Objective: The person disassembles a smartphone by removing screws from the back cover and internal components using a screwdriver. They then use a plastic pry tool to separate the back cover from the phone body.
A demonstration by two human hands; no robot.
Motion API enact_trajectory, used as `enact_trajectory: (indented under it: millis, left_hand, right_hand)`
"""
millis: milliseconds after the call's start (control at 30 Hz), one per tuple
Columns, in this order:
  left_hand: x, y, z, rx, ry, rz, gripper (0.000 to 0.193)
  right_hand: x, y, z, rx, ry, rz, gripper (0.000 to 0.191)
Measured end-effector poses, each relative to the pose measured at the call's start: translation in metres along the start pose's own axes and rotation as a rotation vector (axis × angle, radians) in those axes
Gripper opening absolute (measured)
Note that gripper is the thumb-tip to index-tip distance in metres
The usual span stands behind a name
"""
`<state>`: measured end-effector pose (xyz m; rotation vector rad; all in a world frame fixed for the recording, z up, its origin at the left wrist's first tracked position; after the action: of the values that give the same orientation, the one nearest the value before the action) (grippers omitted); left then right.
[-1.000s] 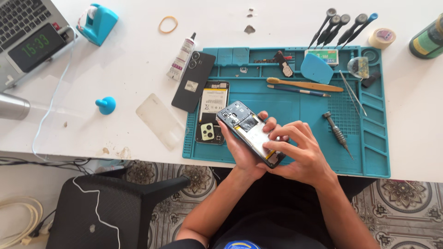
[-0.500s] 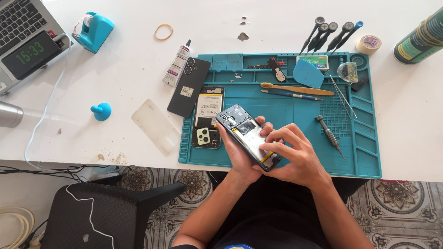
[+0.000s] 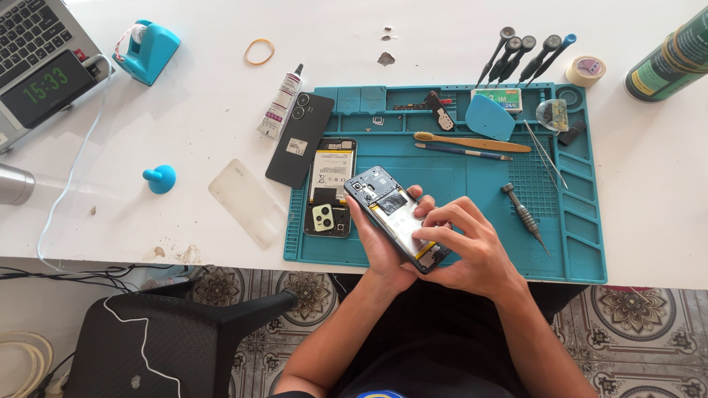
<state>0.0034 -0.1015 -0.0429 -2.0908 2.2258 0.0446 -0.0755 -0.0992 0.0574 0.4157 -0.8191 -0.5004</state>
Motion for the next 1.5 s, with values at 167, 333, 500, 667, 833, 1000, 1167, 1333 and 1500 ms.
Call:
enact_trajectory:
  millis: [167, 333, 500, 667, 833, 1000, 1167, 1333, 1500]
  left_hand:
    - [-0.0001, 0.0008, -0.0013, -0.010, 0.015, 0.010, 0.101]
    - [0.0004, 0.0006, 0.0011, -0.001, 0.007, 0.006, 0.101]
    - [0.0000, 0.0004, 0.0003, -0.021, 0.032, 0.005, 0.101]
    - [-0.0001, 0.0008, 0.0023, 0.019, 0.013, 0.013, 0.101]
    - [-0.0003, 0.0015, 0.0005, -0.005, 0.026, 0.021, 0.101]
    - [-0.0003, 0.0013, 0.0014, 0.020, 0.022, 0.014, 0.101]
    - [0.0002, 0.0019, 0.0031, 0.011, 0.011, 0.016, 0.101]
    - [0.0003, 0.0022, 0.0026, 0.006, 0.011, 0.016, 0.100]
    - [0.0005, 0.0006, 0.0031, 0.030, 0.003, 0.004, 0.100]
  right_hand:
    - [0.0006, -0.0001, -0.0001, -0.001, -0.001, 0.000, 0.050]
    - [0.0002, -0.0006, -0.0003, 0.006, -0.001, 0.004, 0.051]
    - [-0.0001, -0.0015, -0.0011, 0.006, 0.000, 0.000, 0.051]
    - [-0.0003, -0.0012, -0.0007, 0.012, 0.001, 0.002, 0.051]
    - [0.0004, -0.0005, -0.0004, 0.016, -0.001, -0.001, 0.052]
    - [0.0013, 0.0004, 0.0008, 0.017, -0.003, 0.002, 0.051]
    - [0.0012, 0.0007, 0.0008, 0.006, 0.003, -0.003, 0.052]
    - [0.0005, 0.0000, 0.0001, 0.007, 0.006, -0.002, 0.052]
    - [-0.0005, -0.0021, -0.0017, 0.019, 0.002, -0.002, 0.052]
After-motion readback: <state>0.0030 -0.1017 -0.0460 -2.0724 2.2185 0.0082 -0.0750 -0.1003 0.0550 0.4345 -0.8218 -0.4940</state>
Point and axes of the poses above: each hand's wrist, its own x-axis towards the middle knuckle, its own z-axis out of the back of the hand, y = z × x, the point moved 10 cm from there along x, towards the middle knuckle, and after that the axes turned 4 degrees about -x, right-handed, at the moved point
